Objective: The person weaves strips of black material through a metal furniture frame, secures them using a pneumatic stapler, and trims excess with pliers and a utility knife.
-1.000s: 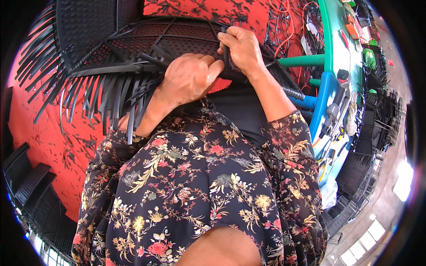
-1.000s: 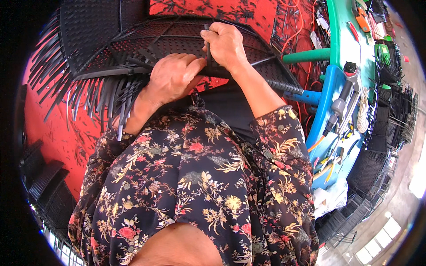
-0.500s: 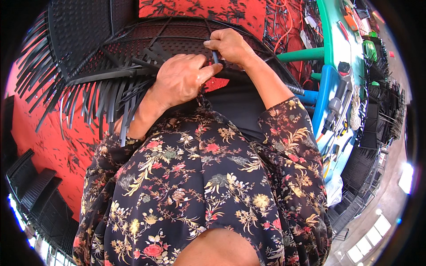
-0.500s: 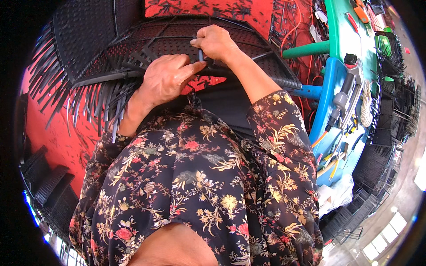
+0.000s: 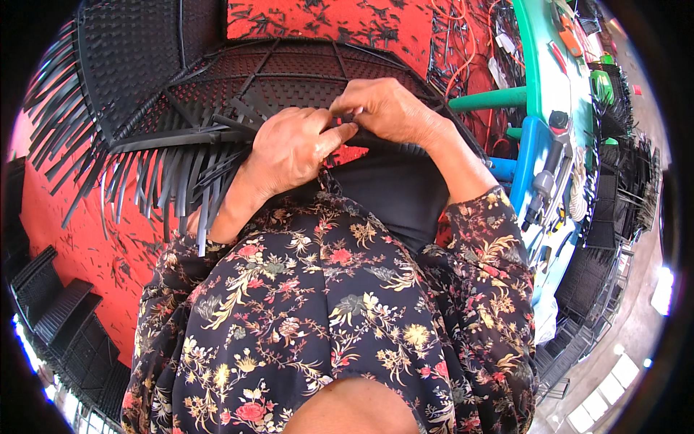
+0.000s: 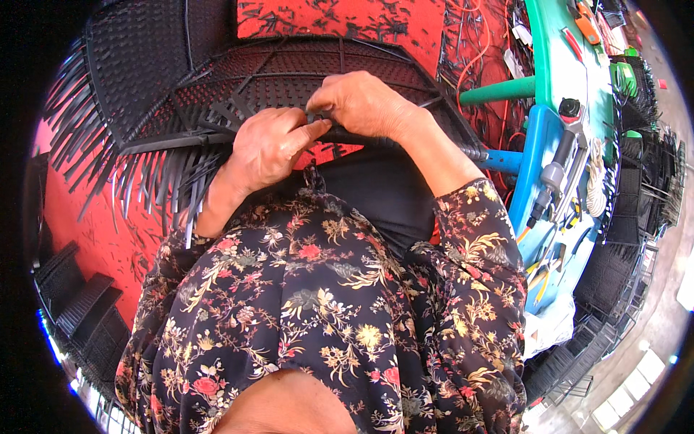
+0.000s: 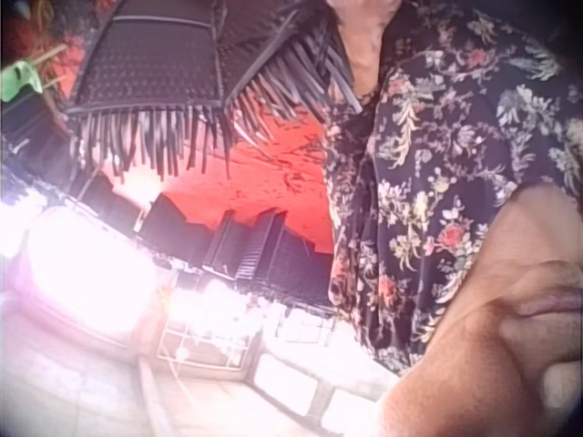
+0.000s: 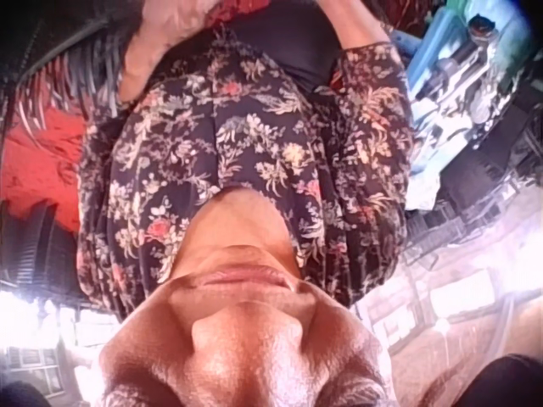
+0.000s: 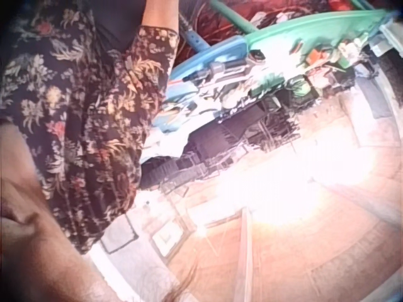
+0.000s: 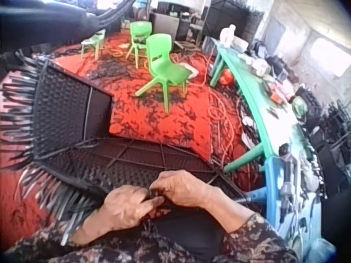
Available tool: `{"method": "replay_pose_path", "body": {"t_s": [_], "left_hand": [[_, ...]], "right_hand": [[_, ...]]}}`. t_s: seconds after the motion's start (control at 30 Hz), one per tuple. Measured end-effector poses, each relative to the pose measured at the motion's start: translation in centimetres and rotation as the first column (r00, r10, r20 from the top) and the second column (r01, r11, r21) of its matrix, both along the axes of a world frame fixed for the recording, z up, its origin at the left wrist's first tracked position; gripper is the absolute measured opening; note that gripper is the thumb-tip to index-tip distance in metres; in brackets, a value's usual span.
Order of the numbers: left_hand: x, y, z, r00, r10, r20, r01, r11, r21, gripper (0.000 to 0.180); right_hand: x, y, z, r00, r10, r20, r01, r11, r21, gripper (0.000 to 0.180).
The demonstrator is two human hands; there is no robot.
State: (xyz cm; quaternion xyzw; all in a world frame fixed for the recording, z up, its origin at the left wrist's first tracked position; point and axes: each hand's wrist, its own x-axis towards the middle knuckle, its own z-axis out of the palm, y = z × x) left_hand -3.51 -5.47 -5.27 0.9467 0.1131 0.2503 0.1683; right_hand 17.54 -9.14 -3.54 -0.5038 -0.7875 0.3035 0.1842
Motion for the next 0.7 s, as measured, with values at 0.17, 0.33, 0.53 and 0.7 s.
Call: {"method": "replay_pose_path", "body": {"t_s": [0.17,0.33,0.53,0.7], "left_hand": [[-0.1,-0.2,0.3,1.0,0.014,-0.013,-0.014,1.0,-0.008,0.034],[-0.3,-0.6,0.3,1.0,0.016,0.025,-0.016,1.0,0.008,0.033],[-0.1,-0.9,0.7,0.997,0.036,0.075,-0.038,0.999,0.024,0.028],[-0.3,-1.0,0.9,1.0,0.019,0.016,-0.018,0.999,-0.031,0.029]], "right_hand": [[0.0,0.4,0.0,0.998,0.065,-0.002,-0.065,0.996,-0.054,0.018],[0.1,0.3,0.5,0.992,0.109,0.059,-0.104,0.991,-0.08,0.018],[0.2,-1.3,0.9,0.986,0.089,0.143,-0.114,0.978,0.176,0.012],[-0.1,-1.7,0.6,1.0,0.025,-0.006,-0.024,0.977,0.213,0.019]]}}
